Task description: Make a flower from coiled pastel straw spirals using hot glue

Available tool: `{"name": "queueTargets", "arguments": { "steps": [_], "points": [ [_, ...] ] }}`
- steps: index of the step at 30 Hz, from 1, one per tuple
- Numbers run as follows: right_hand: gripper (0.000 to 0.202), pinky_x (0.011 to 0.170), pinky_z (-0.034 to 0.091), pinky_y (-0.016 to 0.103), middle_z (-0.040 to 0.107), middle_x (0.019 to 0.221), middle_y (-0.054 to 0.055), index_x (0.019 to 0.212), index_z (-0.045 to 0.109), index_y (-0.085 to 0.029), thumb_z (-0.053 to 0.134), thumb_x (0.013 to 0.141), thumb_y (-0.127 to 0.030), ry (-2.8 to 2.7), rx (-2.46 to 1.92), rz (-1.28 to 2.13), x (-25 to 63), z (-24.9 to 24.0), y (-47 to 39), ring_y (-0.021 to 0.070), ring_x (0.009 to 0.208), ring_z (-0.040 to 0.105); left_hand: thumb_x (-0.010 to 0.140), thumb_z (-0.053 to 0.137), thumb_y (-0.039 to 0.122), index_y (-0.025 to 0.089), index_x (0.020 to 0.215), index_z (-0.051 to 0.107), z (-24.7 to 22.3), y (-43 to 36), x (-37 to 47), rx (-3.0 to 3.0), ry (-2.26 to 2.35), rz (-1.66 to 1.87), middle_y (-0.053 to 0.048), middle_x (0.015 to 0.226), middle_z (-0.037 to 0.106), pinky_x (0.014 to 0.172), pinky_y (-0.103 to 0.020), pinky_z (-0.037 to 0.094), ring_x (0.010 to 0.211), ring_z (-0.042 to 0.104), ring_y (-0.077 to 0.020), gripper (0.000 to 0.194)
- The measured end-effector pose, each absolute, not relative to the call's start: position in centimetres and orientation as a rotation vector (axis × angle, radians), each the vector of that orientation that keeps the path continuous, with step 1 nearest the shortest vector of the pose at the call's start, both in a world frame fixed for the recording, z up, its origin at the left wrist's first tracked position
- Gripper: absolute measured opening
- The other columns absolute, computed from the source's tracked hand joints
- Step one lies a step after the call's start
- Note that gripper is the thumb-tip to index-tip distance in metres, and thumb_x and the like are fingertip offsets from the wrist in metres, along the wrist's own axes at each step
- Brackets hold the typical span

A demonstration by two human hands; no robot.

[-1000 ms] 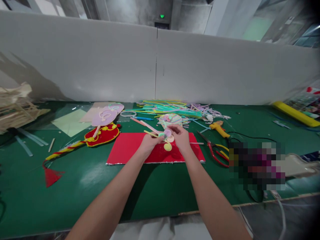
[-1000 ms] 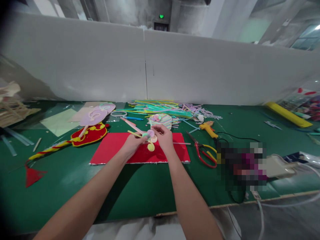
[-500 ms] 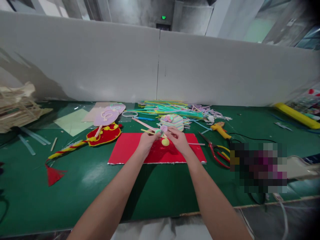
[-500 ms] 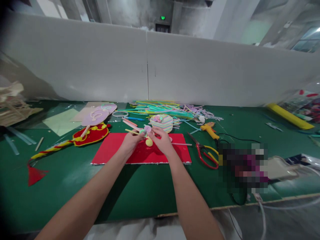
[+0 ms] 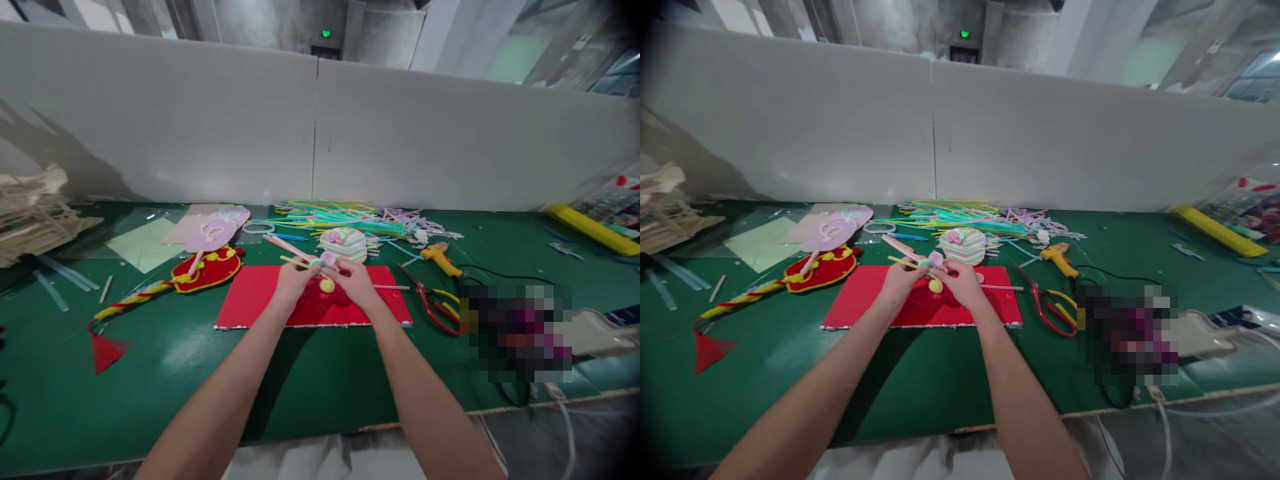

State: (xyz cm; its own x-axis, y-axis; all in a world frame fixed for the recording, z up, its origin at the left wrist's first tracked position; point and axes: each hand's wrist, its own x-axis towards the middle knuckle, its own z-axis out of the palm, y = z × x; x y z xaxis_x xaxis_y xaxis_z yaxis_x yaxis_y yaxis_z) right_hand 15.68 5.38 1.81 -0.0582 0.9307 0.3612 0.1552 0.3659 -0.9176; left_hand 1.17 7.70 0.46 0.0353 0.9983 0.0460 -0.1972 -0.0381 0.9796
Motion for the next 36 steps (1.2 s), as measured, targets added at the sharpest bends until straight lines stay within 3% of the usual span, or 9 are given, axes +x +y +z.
{"name": "queueTargets", "arguments": {
  "steps": [4,10,14,27,36],
  "points": [
    [0.023,0.064,0.037,0.025,0.049,0.059,-0.003,0.055,0.058,-0.019,0.064,0.069,-0.036,-1.488,-1.034,0.894,15.7,1.6,5.5,0.0134,0.062,0.045,0.054,0.075,0.031,0.014,0.075,0.065,0.7,7.6,1.3,1.107,0.999,1.294,-0.001,0.067,0.065,0.065,-0.026,0.047,0.064,0.06,-0.015,0.029],
    [0.023,0.069,0.04,0.027,0.057,0.065,-0.003,0.062,0.062,-0.019,0.062,0.069,-0.041,-1.414,-1.058,0.923,16.1,1.0,6.0,0.0146,0.067,0.051,0.057,0.074,0.038,0.014,0.081,0.064,0.8,7.5,1.5,1.107,0.893,1.239,-0.003,0.076,0.066,0.073,-0.031,0.049,0.072,0.062,-0.0167,0.035],
    [0.025,0.071,0.041,0.027,0.062,0.071,-0.001,0.069,0.065,-0.017,0.062,0.07,-0.042,-1.389,-1.077,0.956,16.4,0.9,6.1,0.0159,0.072,0.054,0.056,0.076,0.033,0.013,0.082,0.065,0.6,7.7,1.2,1.143,0.882,1.201,-0.004,0.079,0.067,0.077,-0.031,0.047,0.076,0.061,-0.0173,0.035],
    [0.035,0.084,0.042,0.033,0.069,0.098,0.004,0.096,0.068,-0.017,0.062,0.071,-0.041,-1.406,-1.083,1.051,16.6,1.5,5.7,0.022,0.093,0.058,0.054,0.076,0.029,0.013,0.077,0.066,0.7,7.9,0.7,1.248,1.009,1.198,-0.002,0.068,0.068,0.066,-0.029,0.048,0.065,0.061,-0.0167,0.03],
    [0.032,0.077,0.043,0.03,0.068,0.083,0.003,0.084,0.069,-0.014,0.063,0.069,-0.042,-1.412,-1.108,1.084,16.7,1.5,5.8,0.0193,0.08,0.058,0.054,0.075,0.03,0.014,0.079,0.064,1.0,7.7,0.9,1.27,1.025,1.211,-0.002,0.07,0.067,0.068,-0.029,0.048,0.067,0.061,-0.016,0.032]
  ]
}}
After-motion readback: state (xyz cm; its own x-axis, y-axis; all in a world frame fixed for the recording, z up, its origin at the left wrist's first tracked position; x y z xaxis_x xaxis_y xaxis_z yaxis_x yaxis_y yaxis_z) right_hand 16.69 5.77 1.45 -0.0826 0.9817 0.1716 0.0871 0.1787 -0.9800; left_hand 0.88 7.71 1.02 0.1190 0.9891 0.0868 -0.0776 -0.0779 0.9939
